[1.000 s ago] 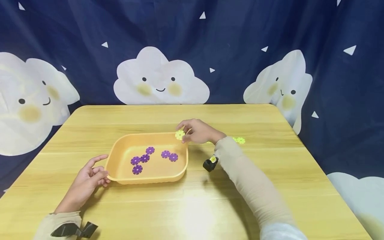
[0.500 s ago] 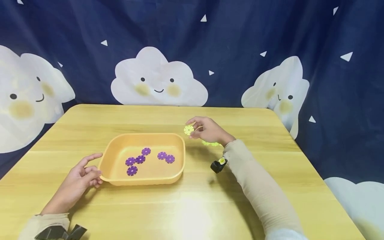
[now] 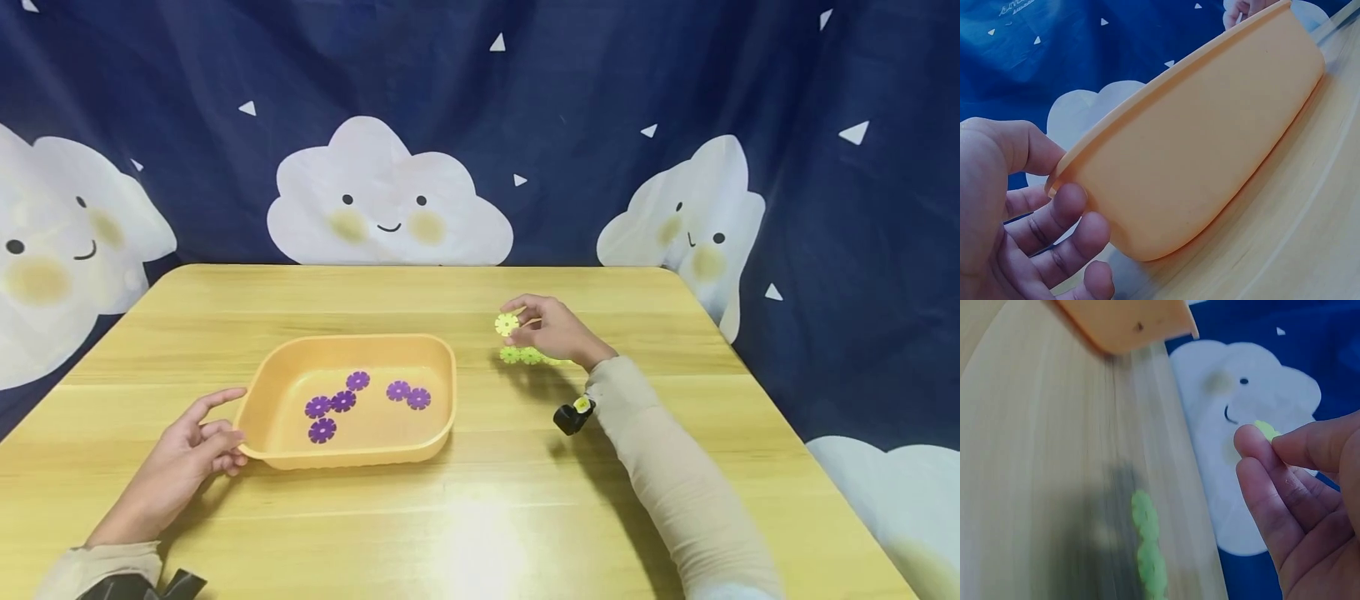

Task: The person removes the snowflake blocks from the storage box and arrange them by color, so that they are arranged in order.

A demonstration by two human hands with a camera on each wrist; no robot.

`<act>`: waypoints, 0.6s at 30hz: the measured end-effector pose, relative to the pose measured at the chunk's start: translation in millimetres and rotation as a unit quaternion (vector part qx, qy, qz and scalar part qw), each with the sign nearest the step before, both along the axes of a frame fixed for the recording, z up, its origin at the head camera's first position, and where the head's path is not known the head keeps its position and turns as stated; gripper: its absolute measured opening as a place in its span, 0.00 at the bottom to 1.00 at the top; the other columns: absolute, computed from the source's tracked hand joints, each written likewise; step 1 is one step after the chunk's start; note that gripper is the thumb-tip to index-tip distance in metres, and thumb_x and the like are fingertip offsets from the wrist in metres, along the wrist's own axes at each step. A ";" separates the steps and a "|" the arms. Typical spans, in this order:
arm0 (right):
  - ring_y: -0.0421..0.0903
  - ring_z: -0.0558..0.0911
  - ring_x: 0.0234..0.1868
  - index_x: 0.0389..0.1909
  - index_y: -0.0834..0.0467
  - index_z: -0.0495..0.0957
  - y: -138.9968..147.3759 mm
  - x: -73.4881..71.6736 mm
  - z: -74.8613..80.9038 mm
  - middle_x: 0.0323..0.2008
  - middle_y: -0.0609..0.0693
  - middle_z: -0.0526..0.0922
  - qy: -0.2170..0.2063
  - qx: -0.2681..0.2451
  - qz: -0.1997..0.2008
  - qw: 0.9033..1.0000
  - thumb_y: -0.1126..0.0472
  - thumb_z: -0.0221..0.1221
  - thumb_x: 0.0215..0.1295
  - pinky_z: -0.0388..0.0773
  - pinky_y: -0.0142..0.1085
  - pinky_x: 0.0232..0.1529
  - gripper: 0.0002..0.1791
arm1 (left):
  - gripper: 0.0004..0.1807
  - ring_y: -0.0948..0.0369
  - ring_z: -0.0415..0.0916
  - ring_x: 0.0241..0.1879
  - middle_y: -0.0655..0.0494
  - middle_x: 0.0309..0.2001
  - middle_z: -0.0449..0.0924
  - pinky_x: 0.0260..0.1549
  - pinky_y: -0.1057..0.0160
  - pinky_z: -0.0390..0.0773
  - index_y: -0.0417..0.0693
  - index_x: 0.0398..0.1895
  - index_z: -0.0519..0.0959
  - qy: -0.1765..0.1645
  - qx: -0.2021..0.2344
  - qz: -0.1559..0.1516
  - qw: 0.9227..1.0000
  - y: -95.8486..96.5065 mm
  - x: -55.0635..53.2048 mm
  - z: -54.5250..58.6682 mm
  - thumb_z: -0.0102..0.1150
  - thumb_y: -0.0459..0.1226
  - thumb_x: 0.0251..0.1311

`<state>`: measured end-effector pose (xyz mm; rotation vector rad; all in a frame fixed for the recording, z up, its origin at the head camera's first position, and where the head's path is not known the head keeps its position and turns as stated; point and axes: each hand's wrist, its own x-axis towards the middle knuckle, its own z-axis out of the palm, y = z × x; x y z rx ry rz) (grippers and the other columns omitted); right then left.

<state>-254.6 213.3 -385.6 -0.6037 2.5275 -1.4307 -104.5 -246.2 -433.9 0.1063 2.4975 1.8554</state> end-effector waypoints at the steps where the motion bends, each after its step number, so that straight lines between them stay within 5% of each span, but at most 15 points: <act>1: 0.55 0.83 0.40 0.57 0.65 0.73 2.8 -0.7 -0.4 0.38 0.59 0.78 0.000 0.002 -0.002 1.000 0.70 0.63 0.61 0.82 0.42 0.42 0.23 | 0.31 0.56 0.77 0.28 0.48 0.30 0.77 0.26 0.62 0.81 0.43 0.72 0.54 0.001 0.001 0.000 1.000 -0.4 0.2 0.4 0.50 0.27 0.67; 13: 0.53 0.84 0.40 0.60 0.69 0.69 30.5 7.4 4.2 0.39 0.63 0.75 -0.023 -0.014 -0.037 0.999 0.74 0.57 0.65 0.82 0.43 0.45 0.22 | 0.31 0.56 0.77 0.28 0.48 0.30 0.76 0.26 0.62 0.81 0.42 0.71 0.54 0.004 0.006 0.002 1.000 2.1 2.1 5.0 0.50 0.28 0.67; 18: 0.64 0.82 0.44 0.60 0.70 0.68 37.0 10.9 -0.2 0.40 0.65 0.73 -0.032 -0.024 -0.040 0.998 0.75 0.55 0.65 0.81 0.46 0.47 0.22 | 0.31 0.57 0.77 0.28 0.48 0.30 0.77 0.26 0.62 0.81 0.43 0.71 0.55 0.002 0.006 0.005 1.000 1.6 2.9 3.1 0.51 0.27 0.66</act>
